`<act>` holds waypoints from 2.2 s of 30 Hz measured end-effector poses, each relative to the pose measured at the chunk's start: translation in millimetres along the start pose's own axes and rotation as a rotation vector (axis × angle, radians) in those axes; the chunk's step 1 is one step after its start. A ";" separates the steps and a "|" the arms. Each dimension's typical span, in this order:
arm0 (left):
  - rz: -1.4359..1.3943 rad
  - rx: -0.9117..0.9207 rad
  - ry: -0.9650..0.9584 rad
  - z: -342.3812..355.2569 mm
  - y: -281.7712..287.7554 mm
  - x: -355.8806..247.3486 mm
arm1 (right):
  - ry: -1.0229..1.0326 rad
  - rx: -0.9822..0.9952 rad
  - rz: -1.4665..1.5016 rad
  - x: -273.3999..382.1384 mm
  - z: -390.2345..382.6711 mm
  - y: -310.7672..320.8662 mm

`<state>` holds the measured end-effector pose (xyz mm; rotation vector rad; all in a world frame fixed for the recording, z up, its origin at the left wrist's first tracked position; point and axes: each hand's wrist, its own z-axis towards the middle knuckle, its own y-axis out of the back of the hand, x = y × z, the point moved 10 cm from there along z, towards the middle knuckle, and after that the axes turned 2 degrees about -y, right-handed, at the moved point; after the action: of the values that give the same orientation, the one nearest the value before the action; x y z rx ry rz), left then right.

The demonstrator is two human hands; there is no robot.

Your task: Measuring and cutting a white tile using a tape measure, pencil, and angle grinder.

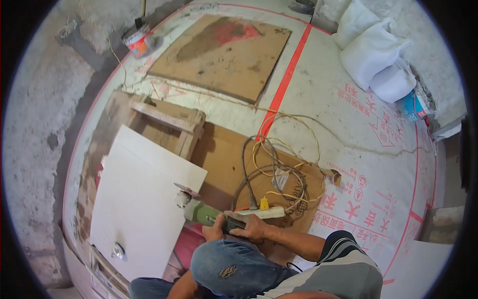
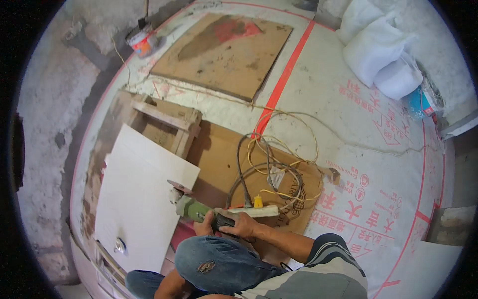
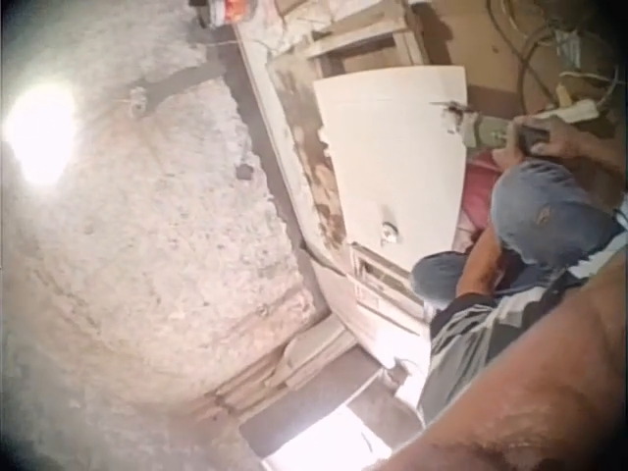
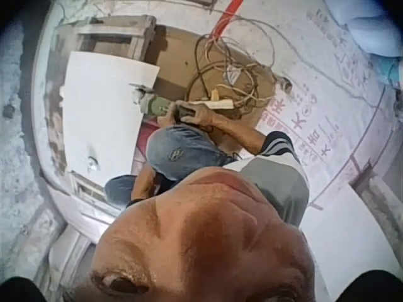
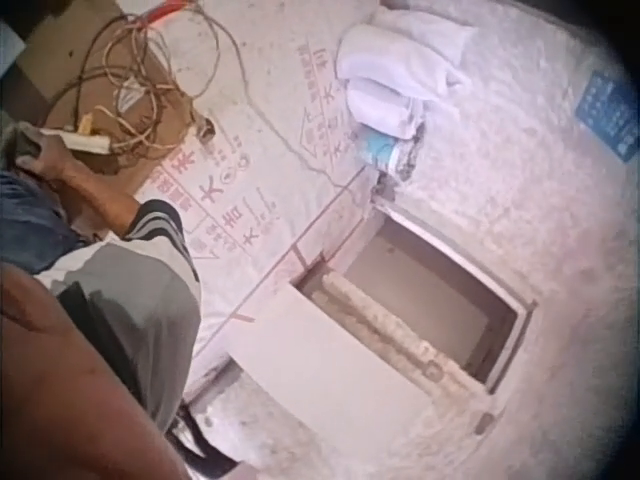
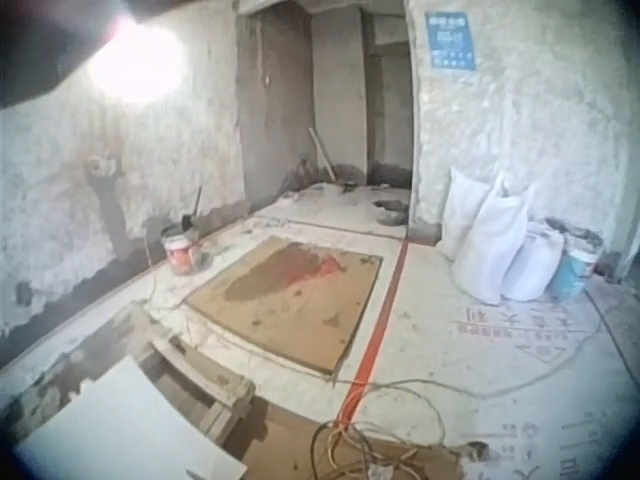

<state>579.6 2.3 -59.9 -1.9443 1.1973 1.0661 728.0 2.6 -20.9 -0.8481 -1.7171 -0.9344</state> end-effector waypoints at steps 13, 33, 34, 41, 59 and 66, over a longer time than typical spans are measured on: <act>-0.210 0.084 -0.172 182.4 53.2 -151.1 | 0.225 -0.141 -0.109 108.3 209.7 -43.8; -0.132 -0.189 -0.222 336.2 152.0 -212.4 | 0.320 -0.248 -0.071 126.4 375.2 -112.4; -0.117 -0.194 -0.217 340.0 152.5 -213.9 | 0.313 -0.243 -0.070 126.2 380.1 -113.7; -0.187 -0.140 -0.208 355.4 152.5 -215.2 | 0.251 -0.191 -0.023 123.6 393.2 -115.5; -0.210 -0.114 -0.203 348.1 149.6 -212.3 | 0.180 -0.136 -0.017 112.7 393.2 -118.9; -0.196 -0.068 -0.214 346.7 146.6 -210.2 | 0.164 -0.132 -0.002 106.8 391.7 -118.4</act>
<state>280.8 313.1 -59.1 -1.8980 0.8468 1.1886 432.3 304.5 -36.4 -0.8315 -1.5292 -1.0971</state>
